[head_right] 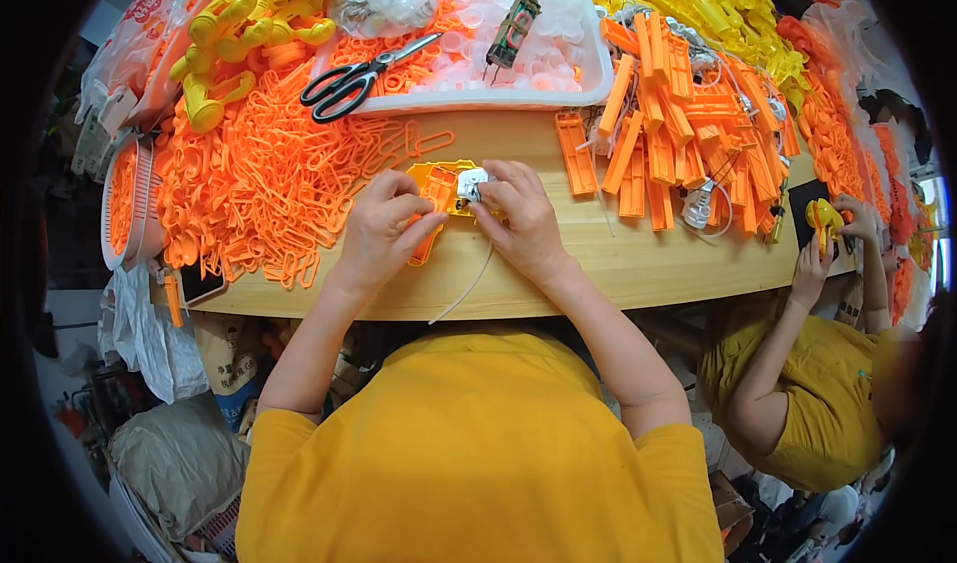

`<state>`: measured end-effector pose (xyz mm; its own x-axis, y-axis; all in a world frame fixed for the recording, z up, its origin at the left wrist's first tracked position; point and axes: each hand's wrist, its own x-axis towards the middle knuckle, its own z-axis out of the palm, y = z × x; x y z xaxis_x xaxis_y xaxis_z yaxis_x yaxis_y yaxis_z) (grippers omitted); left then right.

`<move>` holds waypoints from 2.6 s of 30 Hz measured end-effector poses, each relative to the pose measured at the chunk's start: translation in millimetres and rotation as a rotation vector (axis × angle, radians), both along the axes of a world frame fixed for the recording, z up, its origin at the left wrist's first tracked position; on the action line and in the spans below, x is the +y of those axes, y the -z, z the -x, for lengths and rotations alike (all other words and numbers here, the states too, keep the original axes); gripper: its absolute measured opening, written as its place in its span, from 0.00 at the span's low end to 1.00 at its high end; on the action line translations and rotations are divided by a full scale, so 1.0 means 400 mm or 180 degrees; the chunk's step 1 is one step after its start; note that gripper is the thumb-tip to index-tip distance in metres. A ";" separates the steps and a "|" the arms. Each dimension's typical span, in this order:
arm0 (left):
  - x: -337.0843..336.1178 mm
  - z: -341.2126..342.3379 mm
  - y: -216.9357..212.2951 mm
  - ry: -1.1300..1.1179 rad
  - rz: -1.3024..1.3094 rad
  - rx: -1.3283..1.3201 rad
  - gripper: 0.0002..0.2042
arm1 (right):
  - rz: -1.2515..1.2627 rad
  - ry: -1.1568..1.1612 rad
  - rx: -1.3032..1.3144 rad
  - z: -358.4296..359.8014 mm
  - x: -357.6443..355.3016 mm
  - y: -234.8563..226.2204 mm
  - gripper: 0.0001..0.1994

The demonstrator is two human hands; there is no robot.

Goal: Manually assembling small white components into yellow plastic toy shells at a factory workbench.

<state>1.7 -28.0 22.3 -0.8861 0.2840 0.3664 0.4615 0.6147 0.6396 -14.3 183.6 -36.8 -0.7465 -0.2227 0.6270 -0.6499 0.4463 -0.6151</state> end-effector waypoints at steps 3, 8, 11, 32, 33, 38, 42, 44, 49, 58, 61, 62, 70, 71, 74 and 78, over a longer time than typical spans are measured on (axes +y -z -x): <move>0.009 -0.003 0.029 0.0089 0.0240 0.0643 0.07 | -0.0011 0.0006 0.0010 0.001 0.001 0.000 0.16; 0.029 -0.018 0.053 0.0241 0.0426 0.1057 0.07 | -0.0023 0.0013 -0.0007 0.004 0.003 0.004 0.15; 0.038 -0.034 0.065 0.0097 0.0573 0.1037 0.07 | -0.0070 -0.0005 0.0015 0.002 0.006 0.001 0.15; 0.063 -0.001 0.054 0.0190 0.0899 0.1323 0.08 | -0.0094 -0.0048 0.0072 0.008 0.006 -0.009 0.15; 0.055 0.024 0.034 0.0316 0.0777 0.1164 0.08 | -0.0081 -0.0049 0.0044 0.007 0.005 -0.007 0.16; 0.139 0.254 -0.108 -0.0125 -0.0187 0.1423 0.12 | -0.0202 -0.0102 0.0083 0.005 0.001 -0.013 0.18; 0.241 0.444 -0.143 -0.0824 0.0391 0.0289 0.22 | -0.0259 -0.0076 0.0013 -0.002 -0.002 -0.018 0.18; 0.263 0.502 -0.123 -0.0841 0.1344 -0.0392 0.27 | -0.0224 -0.0126 0.0056 -0.005 -0.006 -0.022 0.18; 0.267 0.536 -0.075 -0.0671 0.1335 -0.0360 0.28 | -0.0307 0.0090 0.0024 -0.011 0.000 -0.033 0.19; 0.130 0.408 -0.149 -0.0052 -0.3066 -0.0293 0.17 | -0.0417 0.0671 0.0111 0.005 0.008 0.005 0.26; 0.098 0.298 -0.151 -0.0204 -0.3249 -0.0895 0.16 | 0.0227 0.0394 0.0174 0.007 0.018 0.004 0.19; 0.090 0.278 -0.135 -0.0169 -0.3354 -0.0876 0.15 | 0.0225 0.0387 0.0161 0.001 0.018 -0.002 0.19; 0.080 0.188 -0.026 -0.0823 -0.1920 -0.0194 0.23 | -0.0585 0.0465 0.0094 -0.073 -0.017 -0.045 0.11; 0.082 0.191 0.000 -0.0805 -0.1842 -0.0177 0.23 | -0.0626 0.0579 0.0020 -0.080 -0.020 -0.042 0.11; 0.083 0.190 0.022 -0.0834 -0.1538 -0.0102 0.23 | -0.0650 0.0723 -0.0093 -0.096 -0.029 -0.041 0.11; 0.083 0.192 0.035 -0.0864 -0.1595 -0.0170 0.23 | -0.0499 0.0747 -0.0142 -0.102 -0.043 -0.027 0.11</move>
